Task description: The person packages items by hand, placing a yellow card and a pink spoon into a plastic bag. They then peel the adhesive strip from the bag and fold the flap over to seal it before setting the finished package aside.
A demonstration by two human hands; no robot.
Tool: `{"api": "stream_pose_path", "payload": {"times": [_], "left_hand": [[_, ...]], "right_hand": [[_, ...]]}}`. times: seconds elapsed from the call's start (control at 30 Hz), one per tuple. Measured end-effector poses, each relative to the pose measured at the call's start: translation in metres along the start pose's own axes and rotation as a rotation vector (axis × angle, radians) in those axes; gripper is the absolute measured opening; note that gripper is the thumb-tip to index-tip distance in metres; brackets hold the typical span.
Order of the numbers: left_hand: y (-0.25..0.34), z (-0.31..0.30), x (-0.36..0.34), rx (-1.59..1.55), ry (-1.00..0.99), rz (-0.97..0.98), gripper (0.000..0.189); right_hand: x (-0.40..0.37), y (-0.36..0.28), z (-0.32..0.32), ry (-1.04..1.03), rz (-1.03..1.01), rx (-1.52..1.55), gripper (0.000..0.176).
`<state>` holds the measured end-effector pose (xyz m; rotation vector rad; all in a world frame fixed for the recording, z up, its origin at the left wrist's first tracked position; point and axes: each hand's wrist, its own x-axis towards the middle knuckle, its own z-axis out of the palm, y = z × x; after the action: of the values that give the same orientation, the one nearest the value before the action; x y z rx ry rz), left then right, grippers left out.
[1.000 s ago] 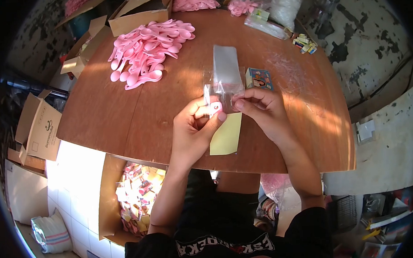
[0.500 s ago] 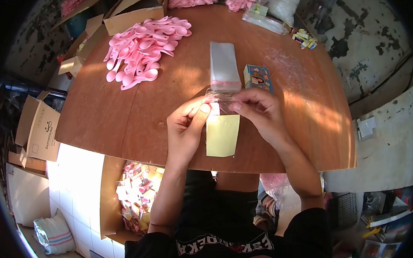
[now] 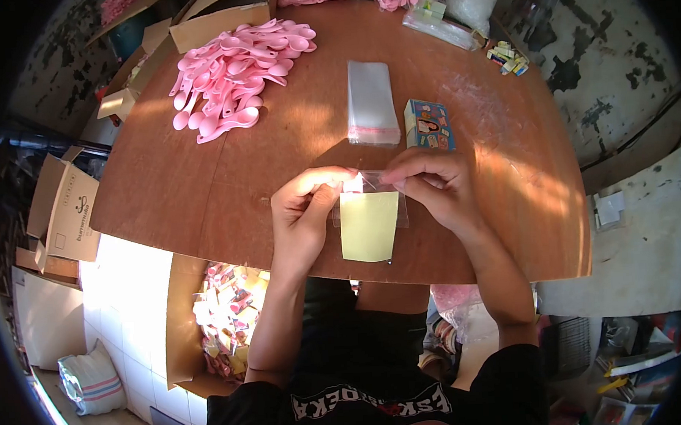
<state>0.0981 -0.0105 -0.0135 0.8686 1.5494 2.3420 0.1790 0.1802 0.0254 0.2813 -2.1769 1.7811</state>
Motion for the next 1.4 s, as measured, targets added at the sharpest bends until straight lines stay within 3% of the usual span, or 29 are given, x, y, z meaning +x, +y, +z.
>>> {"api": "stream_pose_path", "payload": {"times": [0.33,0.4,0.5,0.57,0.63,0.77,0.83,0.9,0.97,1.03,1.07,1.1,1.13,1.17,1.2,1.23,1.3,1.37,1.4], "left_hand": [[-0.001,-0.005,-0.002,-0.063,-0.025,0.0,0.015],[0.002,-0.008,-0.002,-0.241,-0.099,-0.027,0.019],[-0.001,-0.013,-0.005,-0.18,-0.113,-0.047,0.025],[0.006,-0.01,-0.006,-0.126,-0.121,0.005,0.017],[0.011,-0.009,-0.008,-0.091,-0.154,-0.045,0.026],[0.027,-0.023,-0.028,-0.17,-0.22,-0.138,0.04],[0.028,-0.043,-0.05,-0.079,-0.27,-0.1,0.04],[0.038,-0.072,-0.061,0.135,-0.53,-0.078,0.038],[0.042,-0.101,-0.077,0.383,-0.68,-0.291,0.037],[0.022,-0.128,-0.108,0.504,-0.472,-0.453,0.032],[0.006,-0.147,-0.126,0.565,-0.321,-0.502,0.028],[-0.002,-0.166,-0.135,0.838,-0.298,-0.724,0.034],[-0.011,-0.182,-0.147,1.069,-0.325,-0.688,0.042],[-0.016,-0.192,-0.161,1.297,-0.347,-0.643,0.05],[-0.017,-0.195,-0.174,1.423,-0.33,-0.842,0.061],[-0.022,-0.201,-0.183,1.52,-0.406,-0.906,0.063],[-0.024,-0.199,-0.18,1.307,-0.474,-0.761,0.056],[-0.012,-0.167,-0.154,0.786,-0.54,-0.941,0.046],[0.014,-0.134,-0.13,0.538,-0.693,-0.848,0.036]], "right_hand": [[-0.001,-0.003,-0.005,-0.042,-0.069,-0.119,0.019],[-0.002,-0.004,-0.006,-0.068,-0.079,-0.111,0.019],[-0.002,-0.005,0.0,-0.074,-0.13,-0.05,0.015],[-0.001,-0.002,0.006,-0.056,-0.146,-0.067,0.016],[-0.002,-0.001,0.011,-0.04,-0.165,-0.089,0.018],[-0.004,-0.01,0.012,-0.107,-0.011,0.006,0.024],[-0.003,-0.011,0.012,-0.175,0.067,0.061,0.022],[0.001,-0.008,0.014,-0.067,0.134,-0.078,0.016],[0.006,-0.002,0.013,-0.013,0.108,-0.186,0.011],[0.01,-0.001,0.009,-0.004,0.108,-0.468,0.007],[0.013,0.001,0.005,0.005,0.111,-0.462,0.007],[0.02,0.003,-0.001,0.021,-0.015,-0.673,0.008],[0.027,0.006,-0.008,0.035,-0.144,-0.885,0.008],[0.036,0.01,-0.013,0.038,-0.146,-0.884,0.008],[0.047,0.016,-0.018,0.037,-0.145,-0.927,0.009],[0.057,0.022,-0.024,0.037,-0.142,-0.97,0.01],[0.077,0.036,-0.032,0.011,-0.07,-0.95,0.009],[0.091,0.049,-0.039,-0.021,-0.004,-0.929,0.009],[0.097,0.054,-0.042,-0.08,0.074,-0.997,0.011]]}}
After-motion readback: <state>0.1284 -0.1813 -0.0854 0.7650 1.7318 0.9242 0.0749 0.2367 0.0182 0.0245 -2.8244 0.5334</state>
